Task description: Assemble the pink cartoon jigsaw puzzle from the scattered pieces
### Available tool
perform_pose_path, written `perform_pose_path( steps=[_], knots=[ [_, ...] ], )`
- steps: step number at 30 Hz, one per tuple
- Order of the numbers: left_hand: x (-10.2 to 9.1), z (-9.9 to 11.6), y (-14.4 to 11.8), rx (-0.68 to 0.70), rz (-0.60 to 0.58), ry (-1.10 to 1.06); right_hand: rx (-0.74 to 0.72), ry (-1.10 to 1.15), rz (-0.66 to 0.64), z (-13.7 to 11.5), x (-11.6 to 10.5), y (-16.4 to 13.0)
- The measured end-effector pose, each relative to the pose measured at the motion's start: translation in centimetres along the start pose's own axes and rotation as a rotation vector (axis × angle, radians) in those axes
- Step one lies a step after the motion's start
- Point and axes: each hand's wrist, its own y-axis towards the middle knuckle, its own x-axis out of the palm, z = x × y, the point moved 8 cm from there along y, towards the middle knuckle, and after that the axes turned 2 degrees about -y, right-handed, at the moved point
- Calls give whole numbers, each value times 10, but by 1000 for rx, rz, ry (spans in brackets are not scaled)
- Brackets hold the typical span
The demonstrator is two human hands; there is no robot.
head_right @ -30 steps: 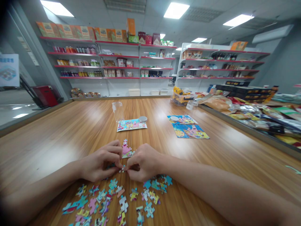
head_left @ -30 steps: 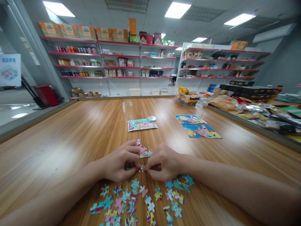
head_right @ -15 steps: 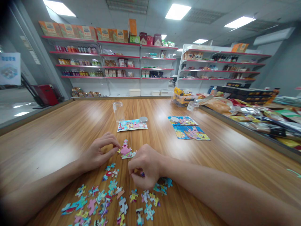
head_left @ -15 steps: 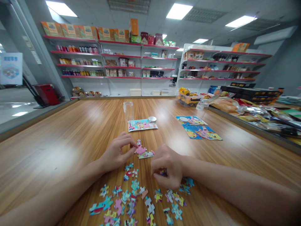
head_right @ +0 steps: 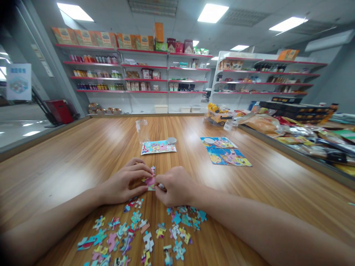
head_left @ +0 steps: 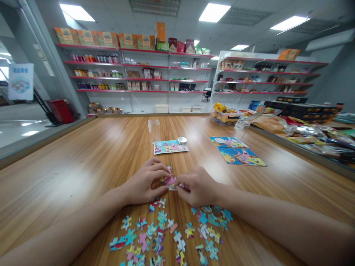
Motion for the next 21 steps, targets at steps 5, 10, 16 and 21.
perform_pose_path(
  steps=[5,10,16,21],
  knots=[
    [-1,1,1,1,15,-7,66,-76,-57,6,4,2],
    [-1,-1,0,7,62,-21,97,-114,-89,7,5,1],
    [-2,-2,-1,19,83,-42,126,-37,-112,8,4,3],
    [-4,1,0,24,77,-24,150,-9,-109,10,5,4]
  ],
)
